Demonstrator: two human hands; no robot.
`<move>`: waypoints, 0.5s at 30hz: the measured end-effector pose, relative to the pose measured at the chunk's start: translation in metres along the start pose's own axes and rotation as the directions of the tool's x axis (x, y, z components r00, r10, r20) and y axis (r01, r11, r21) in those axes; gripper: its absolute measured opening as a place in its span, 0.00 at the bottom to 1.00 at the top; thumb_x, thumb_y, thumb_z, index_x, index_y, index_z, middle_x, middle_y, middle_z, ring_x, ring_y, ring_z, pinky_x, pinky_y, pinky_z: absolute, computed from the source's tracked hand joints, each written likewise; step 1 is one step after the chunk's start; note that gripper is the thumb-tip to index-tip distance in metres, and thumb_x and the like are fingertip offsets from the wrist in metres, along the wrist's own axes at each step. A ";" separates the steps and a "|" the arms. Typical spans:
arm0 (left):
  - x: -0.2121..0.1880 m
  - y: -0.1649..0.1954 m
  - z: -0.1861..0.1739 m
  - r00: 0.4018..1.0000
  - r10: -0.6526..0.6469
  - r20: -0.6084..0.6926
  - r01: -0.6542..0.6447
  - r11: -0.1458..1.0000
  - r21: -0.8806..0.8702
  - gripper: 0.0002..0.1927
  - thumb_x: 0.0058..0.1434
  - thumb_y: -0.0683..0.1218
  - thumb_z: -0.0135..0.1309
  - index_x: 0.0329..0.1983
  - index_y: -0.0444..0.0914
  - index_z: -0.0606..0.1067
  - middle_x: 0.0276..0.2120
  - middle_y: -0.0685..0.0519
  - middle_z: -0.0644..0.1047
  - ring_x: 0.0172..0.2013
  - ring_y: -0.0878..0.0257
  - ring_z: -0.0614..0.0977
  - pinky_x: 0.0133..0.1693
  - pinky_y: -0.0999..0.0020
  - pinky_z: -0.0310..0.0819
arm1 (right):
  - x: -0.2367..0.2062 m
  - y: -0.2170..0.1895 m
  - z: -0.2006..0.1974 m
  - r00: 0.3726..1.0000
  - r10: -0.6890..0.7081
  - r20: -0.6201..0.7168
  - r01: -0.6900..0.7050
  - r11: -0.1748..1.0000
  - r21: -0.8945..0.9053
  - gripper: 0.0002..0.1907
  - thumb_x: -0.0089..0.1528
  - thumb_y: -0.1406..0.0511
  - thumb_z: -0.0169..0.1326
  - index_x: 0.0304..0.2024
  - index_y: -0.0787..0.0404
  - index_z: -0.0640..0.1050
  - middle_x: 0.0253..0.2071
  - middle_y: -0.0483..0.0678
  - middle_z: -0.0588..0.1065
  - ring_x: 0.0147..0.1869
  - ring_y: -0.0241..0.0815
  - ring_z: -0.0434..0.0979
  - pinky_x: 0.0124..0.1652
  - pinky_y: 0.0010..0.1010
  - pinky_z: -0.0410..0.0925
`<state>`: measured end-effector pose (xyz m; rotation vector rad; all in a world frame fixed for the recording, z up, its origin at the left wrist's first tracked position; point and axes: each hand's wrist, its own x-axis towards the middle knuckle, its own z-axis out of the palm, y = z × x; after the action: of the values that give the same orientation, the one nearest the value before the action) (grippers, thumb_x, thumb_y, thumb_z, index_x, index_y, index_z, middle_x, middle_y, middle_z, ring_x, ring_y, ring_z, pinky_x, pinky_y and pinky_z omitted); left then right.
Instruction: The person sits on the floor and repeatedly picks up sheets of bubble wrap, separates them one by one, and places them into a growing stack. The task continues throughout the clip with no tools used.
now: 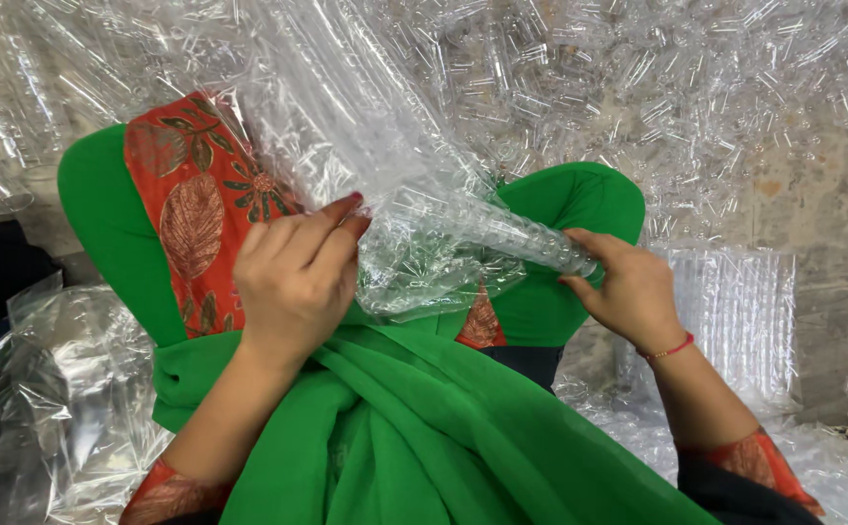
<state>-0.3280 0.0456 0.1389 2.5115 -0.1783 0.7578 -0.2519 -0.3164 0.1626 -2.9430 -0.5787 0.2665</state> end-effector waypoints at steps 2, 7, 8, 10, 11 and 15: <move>-0.001 -0.005 -0.002 1.000 -0.017 -0.023 0.015 0.996 -0.094 0.12 0.60 0.36 0.60 0.46 0.41 0.82 0.49 0.58 0.81 0.42 0.60 0.81 0.42 0.64 0.70 | 0.002 -0.001 0.001 1.000 -0.006 -0.025 0.007 1.000 0.025 0.30 0.51 0.59 0.69 0.56 0.51 0.79 0.46 0.48 0.81 0.45 0.49 0.83 0.40 0.39 0.73; 0.002 -0.011 -0.006 0.998 -0.051 0.021 0.052 0.997 -0.051 0.18 0.55 0.36 0.59 0.49 0.41 0.82 0.50 0.57 0.81 0.42 0.60 0.81 0.42 0.63 0.69 | 0.006 -0.003 0.004 0.999 -0.008 -0.044 0.013 0.994 0.110 0.30 0.51 0.59 0.70 0.55 0.55 0.79 0.45 0.51 0.81 0.44 0.49 0.83 0.40 0.38 0.74; 0.003 -0.011 -0.007 0.999 -0.048 0.016 0.048 0.999 -0.011 0.19 0.55 0.37 0.59 0.51 0.41 0.82 0.50 0.57 0.82 0.42 0.60 0.81 0.42 0.63 0.69 | 0.007 -0.004 0.005 0.998 -0.017 -0.054 0.024 0.991 0.128 0.30 0.51 0.59 0.70 0.55 0.55 0.79 0.45 0.51 0.81 0.44 0.49 0.83 0.40 0.38 0.74; 0.006 -0.011 -0.009 0.998 -0.058 0.014 0.057 0.997 0.046 0.20 0.57 0.38 0.60 0.54 0.41 0.82 0.50 0.56 0.82 0.41 0.60 0.81 0.41 0.62 0.69 | 0.009 -0.006 0.007 0.999 -0.008 -0.045 0.014 0.990 0.140 0.31 0.50 0.59 0.70 0.56 0.55 0.79 0.44 0.51 0.81 0.44 0.48 0.83 0.41 0.37 0.74; 0.008 -0.011 -0.009 0.997 -0.070 0.015 0.069 0.996 0.062 0.21 0.58 0.39 0.61 0.56 0.41 0.81 0.51 0.56 0.81 0.41 0.60 0.81 0.40 0.62 0.68 | 0.011 -0.007 0.007 0.999 -0.005 -0.039 0.010 0.989 0.146 0.31 0.50 0.60 0.70 0.56 0.54 0.79 0.44 0.51 0.82 0.44 0.48 0.84 0.41 0.37 0.75; 0.017 -0.013 -0.003 0.995 -0.078 0.059 0.064 0.975 0.215 0.26 0.59 0.43 0.61 0.63 0.44 0.76 0.59 0.55 0.78 0.45 0.57 0.81 0.43 0.63 0.70 | 0.016 -0.010 0.005 1.000 0.001 -0.013 0.001 0.988 0.155 0.31 0.50 0.59 0.70 0.56 0.54 0.79 0.43 0.51 0.82 0.42 0.48 0.83 0.39 0.38 0.74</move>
<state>-0.3119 0.0592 0.1448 2.7316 -0.0311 0.6966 -0.2419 -0.3010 0.1569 -2.7932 -0.5306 0.2782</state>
